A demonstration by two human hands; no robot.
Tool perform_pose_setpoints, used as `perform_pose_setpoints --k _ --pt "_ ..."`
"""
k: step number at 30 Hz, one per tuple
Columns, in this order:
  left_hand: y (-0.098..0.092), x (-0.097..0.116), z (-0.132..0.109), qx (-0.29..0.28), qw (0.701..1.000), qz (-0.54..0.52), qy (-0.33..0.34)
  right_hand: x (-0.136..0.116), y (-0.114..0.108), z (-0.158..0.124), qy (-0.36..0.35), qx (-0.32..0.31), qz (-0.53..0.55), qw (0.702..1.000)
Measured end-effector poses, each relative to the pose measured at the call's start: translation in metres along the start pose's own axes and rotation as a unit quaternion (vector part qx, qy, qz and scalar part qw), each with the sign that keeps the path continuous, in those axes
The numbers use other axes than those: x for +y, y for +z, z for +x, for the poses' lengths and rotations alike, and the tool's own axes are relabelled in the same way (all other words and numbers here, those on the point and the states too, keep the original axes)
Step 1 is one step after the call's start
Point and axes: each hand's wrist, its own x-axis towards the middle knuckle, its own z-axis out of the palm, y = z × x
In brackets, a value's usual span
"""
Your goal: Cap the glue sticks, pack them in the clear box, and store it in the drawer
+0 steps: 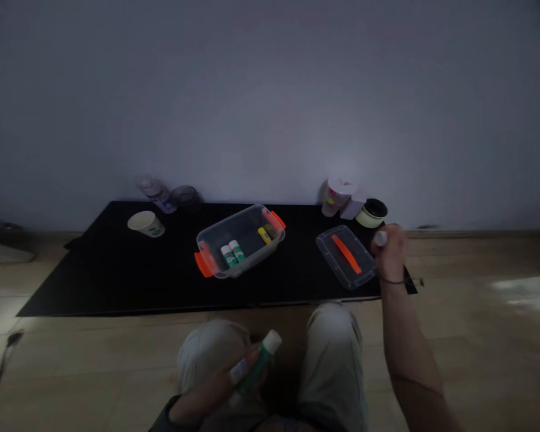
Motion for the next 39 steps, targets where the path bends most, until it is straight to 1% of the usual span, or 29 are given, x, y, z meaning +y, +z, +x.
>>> perform_pose_setpoints --k 1,2,3,4,5,7,8,9,10,12,14,15,16,18,19,20,22,24,25,26,28,30,31,32,33,35,37,38,39 --pt "-0.001 -0.003 0.004 -0.003 1.0 -0.017 -0.012 0.008 0.003 0.013 -0.003 -0.014 -0.026 1.0" --pt "-0.002 -0.005 0.011 0.023 0.999 -0.038 -0.013 0.016 0.011 0.023 -0.001 -0.051 -0.063 0.997" --pt "-0.003 -0.005 0.021 0.053 0.997 -0.06 -0.011 0.024 0.026 0.029 0.01 -0.105 -0.11 0.988" --pt "-0.003 -0.005 0.032 0.092 0.992 -0.089 -0.004 0.031 0.044 0.033 0.029 -0.169 -0.167 0.971" --pt "-0.004 -0.003 0.045 0.129 0.984 -0.12 0.006 0.038 0.063 0.035 0.052 -0.238 -0.22 0.944" --pt "-0.005 -0.001 0.069 0.172 0.969 -0.175 0.02 0.052 0.099 0.037 0.092 -0.309 -0.286 0.903" --pt "-0.006 -0.002 0.079 0.179 0.965 -0.192 0.024 0.057 0.111 0.037 0.1 -0.319 -0.296 0.895" --pt "-0.007 -0.003 0.087 0.18 0.962 -0.202 0.026 0.062 0.12 0.038 0.101 -0.317 -0.297 0.895" --pt "-0.009 -0.005 0.094 0.178 0.962 -0.207 0.026 0.066 0.124 0.037 0.095 -0.303 -0.291 0.903" --pt "-0.012 -0.011 0.104 0.174 0.964 -0.201 0.029 0.07 0.125 0.033 0.075 -0.239 -0.265 0.931" --pt "-0.014 -0.018 0.113 0.171 0.968 -0.181 0.039 0.069 0.122 0.021 0.045 -0.175 -0.204 0.962" --pt "-0.015 -0.021 0.117 0.173 0.97 -0.165 0.05 0.067 0.121 0.012 0.034 -0.171 -0.159 0.972" --pt "-0.014 -0.024 0.122 0.174 0.972 -0.143 0.063 0.064 0.121 0.002 0.026 -0.193 -0.106 0.975" --pt "-0.012 -0.03 0.132 0.169 0.977 -0.095 0.091 0.06 0.122 -0.018 0.013 -0.268 -0.011 0.963" --pt "-0.01 -0.032 0.136 0.16 0.979 -0.073 0.101 0.059 0.122 -0.025 0.008 -0.298 0.018 0.954" --pt "-0.008 -0.034 0.139 0.147 0.982 -0.052 0.108 0.059 0.121 -0.03 0.007 -0.313 0.031 0.949" --pt "-0.006 -0.037 0.141 0.12 0.986 -0.014 0.112 0.064 0.117 -0.03 0.022 -0.291 0.004 0.956" --pt "-0.009 -0.037 0.136 0.136 0.981 0.043 0.13 0.074 0.109 -0.02 0.057 -0.24 -0.084 0.966" --pt "-0.012 -0.035 0.131 0.164 0.971 0.086 0.151 0.079 0.104 -0.013 0.074 -0.213 -0.143 0.964" --pt "-0.017 -0.032 0.125 0.204 0.953 0.134 0.18 0.085 0.101 -0.005 0.087 -0.192 -0.203 0.956" --pt "-0.029 -0.024 0.111 0.296 0.894 0.233 0.242 0.092 0.095 0.009 0.108 -0.183 -0.3 0.93" --pt "-0.043 -0.014 0.095 0.374 0.826 0.313 0.284 0.092 0.092 0.02 0.128 -0.205 -0.354 0.904" --pt "-0.051 -0.009 0.088 0.405 0.796 0.343 0.293 0.09 0.091 0.025 0.135 -0.213 -0.368 0.895" --pt "-0.059 -0.005 0.082 0.429 0.77 0.369 0.294 0.084 0.09 0.029 0.136 -0.209 -0.375 0.893" --pt "-0.067 -0.002 0.077 0.448 0.749 0.391 0.291 0.076 0.089 0.033 0.126 -0.193 -0.374 0.898" --pt "-0.082 -0.002 0.072 0.471 0.722 0.424 0.276 0.053 0.09 0.044 0.07 -0.137 -0.342 0.927" --pt "-0.093 -0.005 0.072 0.476 0.713 0.443 0.263 0.022 0.097 0.057 -0.024 -0.097 -0.278 0.955" --pt "-0.096 -0.008 0.074 0.471 0.714 0.449 0.258 0.006 0.106 0.065 -0.074 -0.105 -0.245 0.961" --pt "-0.098 -0.011 0.076 0.464 0.717 0.455 0.252 -0.01 0.117 0.073 -0.115 -0.132 -0.226 0.958"
